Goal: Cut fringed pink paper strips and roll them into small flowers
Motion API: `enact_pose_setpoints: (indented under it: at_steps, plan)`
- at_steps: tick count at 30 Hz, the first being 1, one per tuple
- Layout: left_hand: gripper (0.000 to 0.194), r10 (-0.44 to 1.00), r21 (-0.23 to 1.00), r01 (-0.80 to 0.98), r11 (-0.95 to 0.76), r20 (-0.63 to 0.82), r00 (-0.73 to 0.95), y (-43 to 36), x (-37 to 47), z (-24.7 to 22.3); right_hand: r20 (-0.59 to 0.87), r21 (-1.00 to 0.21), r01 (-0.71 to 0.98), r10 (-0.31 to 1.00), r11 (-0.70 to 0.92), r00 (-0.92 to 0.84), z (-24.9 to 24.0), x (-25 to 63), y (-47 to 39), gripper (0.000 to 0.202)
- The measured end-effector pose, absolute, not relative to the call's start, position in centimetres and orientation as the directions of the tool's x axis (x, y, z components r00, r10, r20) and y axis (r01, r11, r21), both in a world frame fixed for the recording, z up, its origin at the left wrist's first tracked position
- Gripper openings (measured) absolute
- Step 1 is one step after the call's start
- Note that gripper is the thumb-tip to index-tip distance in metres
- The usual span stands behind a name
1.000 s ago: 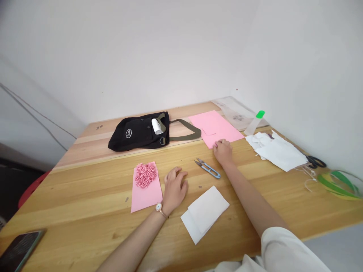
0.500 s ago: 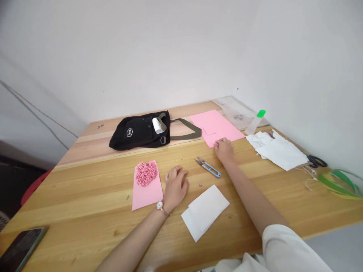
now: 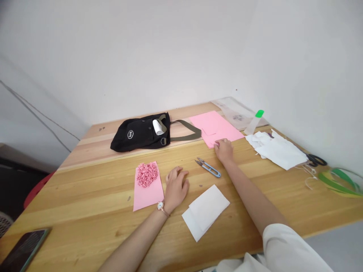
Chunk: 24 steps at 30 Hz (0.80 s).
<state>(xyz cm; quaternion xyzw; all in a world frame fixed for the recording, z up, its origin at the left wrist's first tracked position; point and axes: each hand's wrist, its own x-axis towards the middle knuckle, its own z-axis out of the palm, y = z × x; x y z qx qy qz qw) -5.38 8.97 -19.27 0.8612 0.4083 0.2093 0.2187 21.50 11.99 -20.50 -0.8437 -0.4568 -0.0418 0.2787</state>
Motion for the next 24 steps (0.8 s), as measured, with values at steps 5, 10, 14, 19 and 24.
enact_pose_setpoints:
  at_steps: [5, 10, 14, 19, 24]
  plan:
    - [0.029, 0.795, 0.545, 0.612, -0.573, 0.186, 0.578, 9.0, -5.4, -19.3, 0.325, -0.513, 0.761, 0.731, -0.396, 0.6, -20.0, 21.6, 12.1, 0.027]
    - [0.044, 0.807, 0.571, 0.59, -0.571, 0.26, 0.53, 8.9, -5.3, -19.5, 0.309, -0.616, 0.733, 0.768, -0.287, 0.561, -18.3, 18.9, 10.4, 0.023]
    - [0.049, 0.766, 0.514, 0.57, -0.641, 0.397, 0.505, 8.6, -5.2, -19.8, 0.101, -0.767, 0.633, 0.956, -0.101, 0.274, -16.9, 13.7, 7.2, 0.031]
    - [0.028, 0.697, 0.421, 0.555, -0.717, 0.441, 0.566, 8.3, -5.0, -19.4, 0.023, -0.726, 0.687, 1.0, 0.017, 0.0, -16.3, 9.5, 4.6, 0.024]
    - [0.01, 0.707, 0.432, 0.561, -0.706, 0.383, 0.594, 8.5, -5.2, -19.0, -0.059, -0.75, 0.66, 0.998, -0.055, 0.015, -15.5, 11.2, 4.9, 0.018]
